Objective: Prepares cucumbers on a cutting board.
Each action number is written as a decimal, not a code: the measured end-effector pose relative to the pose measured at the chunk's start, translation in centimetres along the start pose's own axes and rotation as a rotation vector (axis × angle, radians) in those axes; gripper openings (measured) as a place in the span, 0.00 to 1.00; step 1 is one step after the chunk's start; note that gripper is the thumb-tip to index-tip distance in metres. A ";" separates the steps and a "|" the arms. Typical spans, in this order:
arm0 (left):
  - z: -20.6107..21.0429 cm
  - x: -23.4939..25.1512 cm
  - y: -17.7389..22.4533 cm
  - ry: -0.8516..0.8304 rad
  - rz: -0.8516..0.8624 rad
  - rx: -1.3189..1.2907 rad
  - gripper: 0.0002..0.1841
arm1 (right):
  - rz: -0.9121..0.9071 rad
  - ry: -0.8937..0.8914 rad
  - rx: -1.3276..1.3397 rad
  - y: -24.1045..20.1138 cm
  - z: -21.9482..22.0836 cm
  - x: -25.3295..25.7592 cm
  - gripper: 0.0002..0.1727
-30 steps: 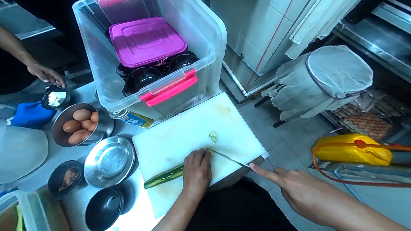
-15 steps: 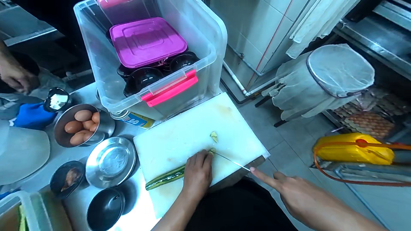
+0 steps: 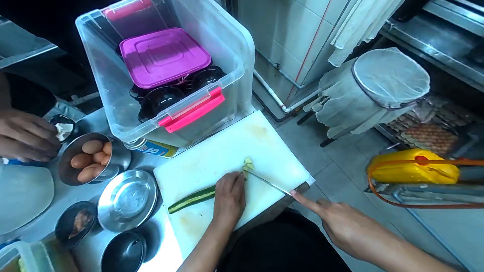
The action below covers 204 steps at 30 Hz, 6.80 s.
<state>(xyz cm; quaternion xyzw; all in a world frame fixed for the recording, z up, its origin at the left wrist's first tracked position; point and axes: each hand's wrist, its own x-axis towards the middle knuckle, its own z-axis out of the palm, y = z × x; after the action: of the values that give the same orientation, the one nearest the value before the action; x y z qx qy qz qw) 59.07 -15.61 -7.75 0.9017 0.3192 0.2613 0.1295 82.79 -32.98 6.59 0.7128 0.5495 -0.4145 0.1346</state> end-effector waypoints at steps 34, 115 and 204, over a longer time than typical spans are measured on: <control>-1.1 0.5 0.4 -0.152 -0.063 0.137 0.14 | -0.024 -0.086 -0.044 0.2 -1.3 -0.3 0.55; -1.2 -0.5 -1.6 0.002 -0.039 0.089 0.14 | -0.103 -0.053 -0.039 -3.4 -2.8 1.4 0.51; -1.6 -2.6 -2.2 0.057 -0.022 0.206 0.14 | -0.071 -0.079 -0.068 -1.2 -1.3 0.7 0.51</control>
<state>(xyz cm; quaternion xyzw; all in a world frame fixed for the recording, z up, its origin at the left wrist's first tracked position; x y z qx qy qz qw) 55.36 -15.53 -8.36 0.8989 0.3576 0.2513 0.0297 82.33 -31.25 7.20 0.6708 0.5826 -0.4280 0.1657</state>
